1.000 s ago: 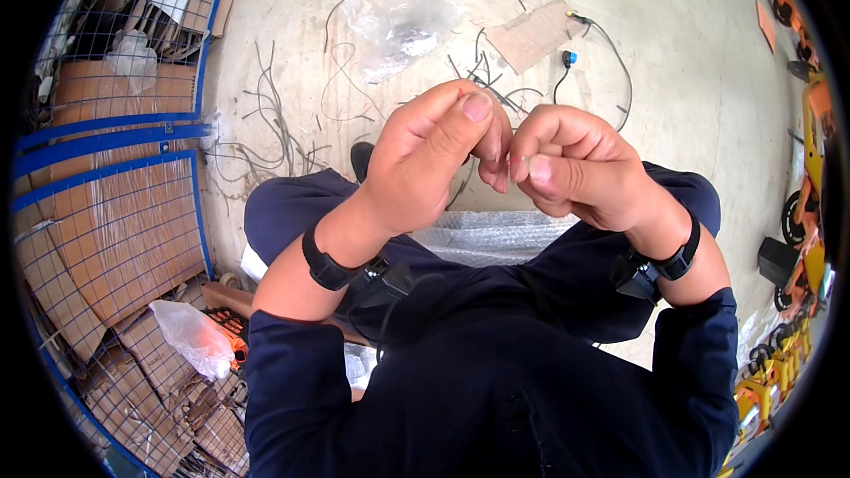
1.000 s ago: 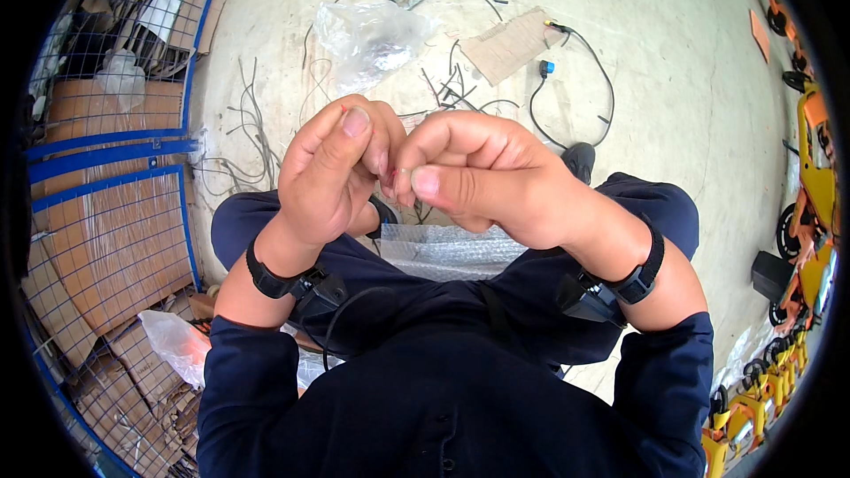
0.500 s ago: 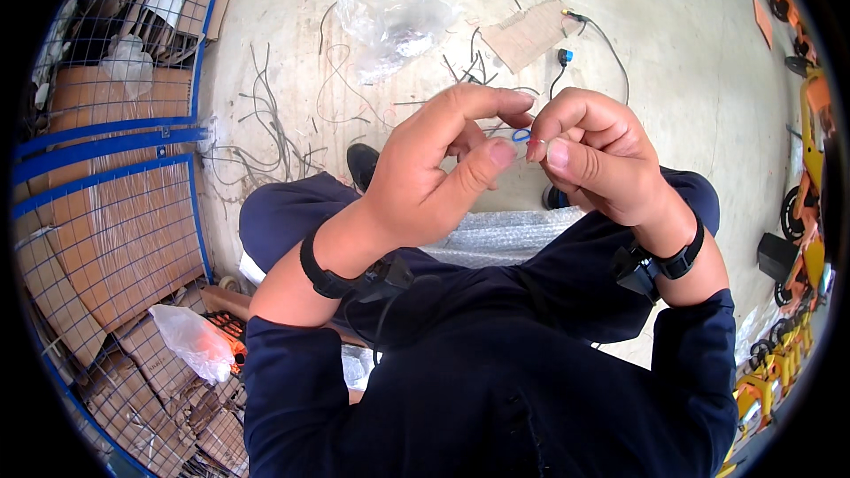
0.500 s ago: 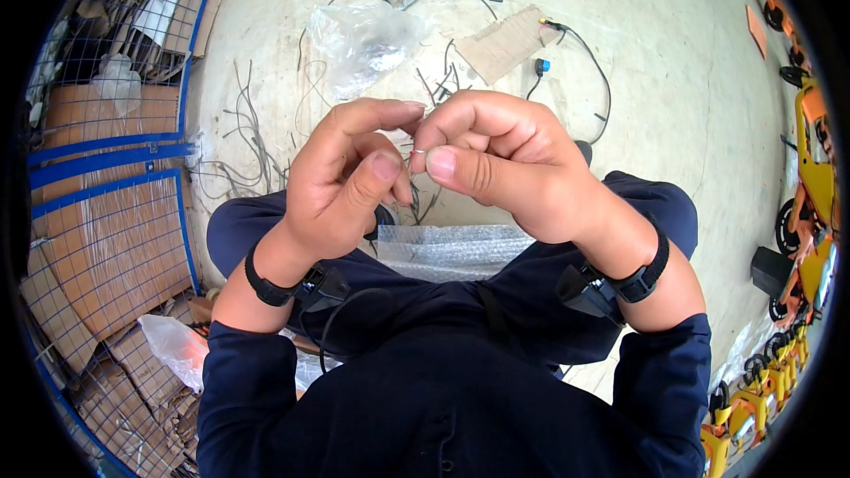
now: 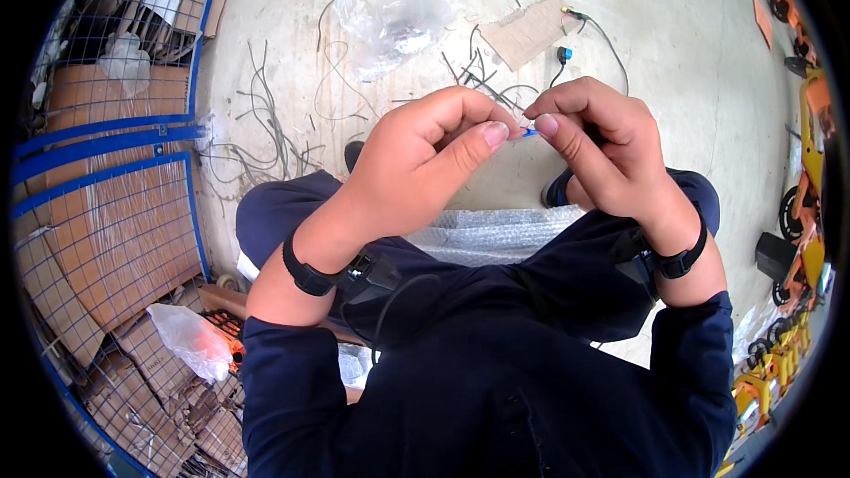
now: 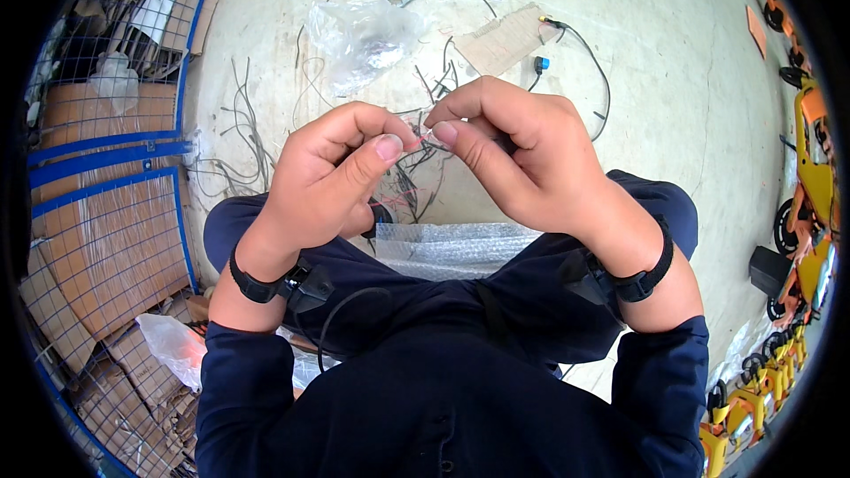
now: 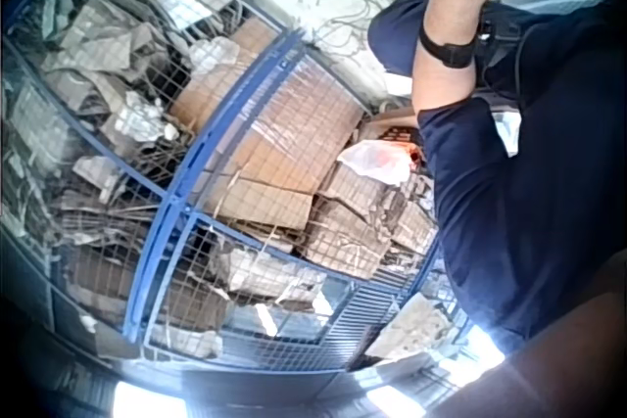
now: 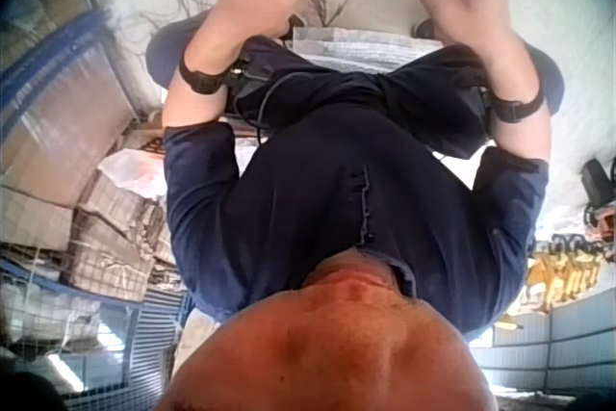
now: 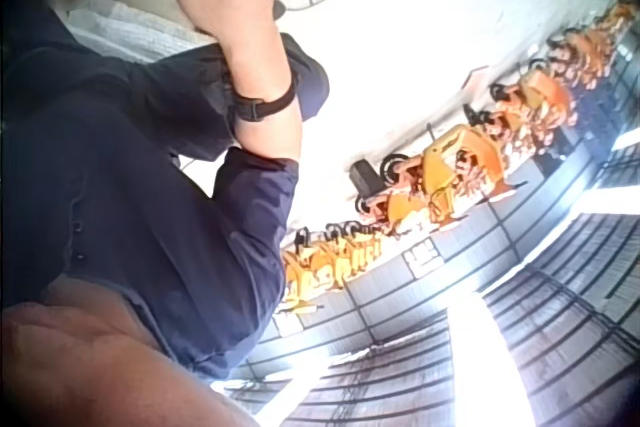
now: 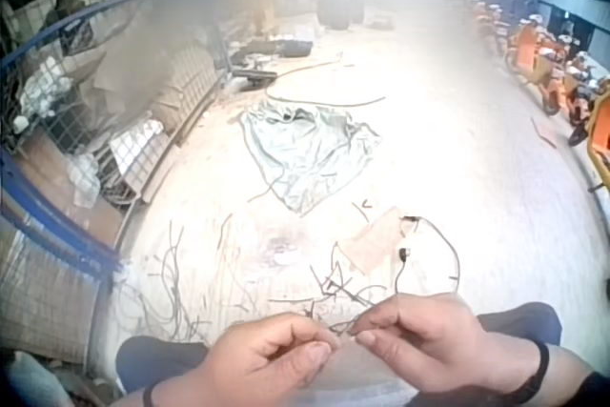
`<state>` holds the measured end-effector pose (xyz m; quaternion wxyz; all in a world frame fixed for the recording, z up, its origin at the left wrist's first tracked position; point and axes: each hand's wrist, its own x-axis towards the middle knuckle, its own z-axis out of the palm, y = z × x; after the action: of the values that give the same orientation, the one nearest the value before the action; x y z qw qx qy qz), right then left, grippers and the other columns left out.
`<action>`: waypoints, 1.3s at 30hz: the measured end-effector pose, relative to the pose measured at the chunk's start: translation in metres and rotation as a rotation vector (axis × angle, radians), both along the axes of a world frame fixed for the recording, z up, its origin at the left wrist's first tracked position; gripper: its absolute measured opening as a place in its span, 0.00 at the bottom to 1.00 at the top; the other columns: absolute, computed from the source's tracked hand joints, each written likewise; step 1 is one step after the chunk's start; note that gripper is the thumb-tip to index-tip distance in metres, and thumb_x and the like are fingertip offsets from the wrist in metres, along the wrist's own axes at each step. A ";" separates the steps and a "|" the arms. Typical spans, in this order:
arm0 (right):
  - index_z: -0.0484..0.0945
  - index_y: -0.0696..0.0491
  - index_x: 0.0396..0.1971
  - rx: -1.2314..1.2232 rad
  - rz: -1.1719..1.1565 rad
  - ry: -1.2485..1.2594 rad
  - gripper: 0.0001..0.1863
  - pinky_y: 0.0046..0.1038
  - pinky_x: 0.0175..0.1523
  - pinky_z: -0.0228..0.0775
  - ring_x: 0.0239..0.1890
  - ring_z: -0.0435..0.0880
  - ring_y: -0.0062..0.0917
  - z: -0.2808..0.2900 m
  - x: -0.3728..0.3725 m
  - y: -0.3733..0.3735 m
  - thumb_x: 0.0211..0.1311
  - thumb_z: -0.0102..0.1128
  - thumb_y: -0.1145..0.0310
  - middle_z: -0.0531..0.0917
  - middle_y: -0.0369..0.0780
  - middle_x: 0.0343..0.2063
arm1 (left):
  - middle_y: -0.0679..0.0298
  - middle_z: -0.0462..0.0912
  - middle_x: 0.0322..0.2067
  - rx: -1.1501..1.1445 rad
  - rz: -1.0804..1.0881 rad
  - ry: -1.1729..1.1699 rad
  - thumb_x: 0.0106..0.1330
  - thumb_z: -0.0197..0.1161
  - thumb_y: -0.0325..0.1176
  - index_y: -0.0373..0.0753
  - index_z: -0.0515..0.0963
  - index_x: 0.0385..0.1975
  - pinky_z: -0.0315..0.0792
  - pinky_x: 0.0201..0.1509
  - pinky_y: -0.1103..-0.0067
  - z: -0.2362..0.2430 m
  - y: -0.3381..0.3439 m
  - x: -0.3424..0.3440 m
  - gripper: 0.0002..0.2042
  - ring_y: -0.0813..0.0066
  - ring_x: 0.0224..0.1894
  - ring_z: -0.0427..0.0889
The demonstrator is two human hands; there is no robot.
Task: The person strips insulation from wires using scissors, twists the wire ends, and inserts them into a blue connector terminal.
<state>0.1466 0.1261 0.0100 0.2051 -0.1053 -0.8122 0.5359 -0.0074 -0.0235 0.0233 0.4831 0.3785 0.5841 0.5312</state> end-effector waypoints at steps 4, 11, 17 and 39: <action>0.78 0.57 0.32 0.143 0.051 0.040 0.02 0.18 0.25 0.61 0.17 0.72 0.16 0.001 -0.002 0.006 0.60 0.57 0.76 0.77 0.36 0.17 | 0.72 0.76 0.25 -0.133 -0.034 -0.187 0.68 0.56 0.31 0.32 0.75 0.39 0.59 0.26 0.90 0.003 0.001 -0.003 0.08 0.92 0.22 0.65; 0.78 0.57 0.32 -0.294 0.159 -0.132 0.04 0.17 0.24 0.60 0.20 0.70 0.12 0.002 0.004 0.004 0.62 0.58 0.72 0.78 0.33 0.19 | 0.70 0.79 0.25 -0.064 -0.044 0.302 0.64 0.61 0.30 0.34 0.76 0.37 0.65 0.31 0.89 -0.014 0.000 -0.011 0.07 0.88 0.27 0.72; 0.76 0.55 0.32 -0.795 0.163 -0.514 0.08 0.14 0.22 0.55 0.19 0.65 0.10 0.002 -0.004 0.002 0.67 0.53 0.66 0.75 0.30 0.20 | 0.67 0.69 0.16 0.149 0.268 0.690 0.52 0.70 0.32 0.38 0.77 0.28 0.63 0.25 0.79 -0.023 0.004 -0.012 0.09 0.74 0.19 0.67; 0.77 0.57 0.39 -1.231 0.119 -0.216 0.10 0.15 0.35 0.70 0.28 0.78 0.14 -0.031 -0.003 -0.008 0.67 0.54 0.66 0.81 0.34 0.28 | 0.61 0.80 0.39 0.102 0.224 0.077 0.65 0.60 0.31 0.33 0.80 0.38 0.71 0.45 0.81 -0.048 0.009 0.014 0.09 0.76 0.41 0.78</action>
<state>0.1436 0.1179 -0.0211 -0.0064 -0.2122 -0.3752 0.9023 0.0068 -0.0148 -0.0249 0.3781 0.3552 0.6130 0.5959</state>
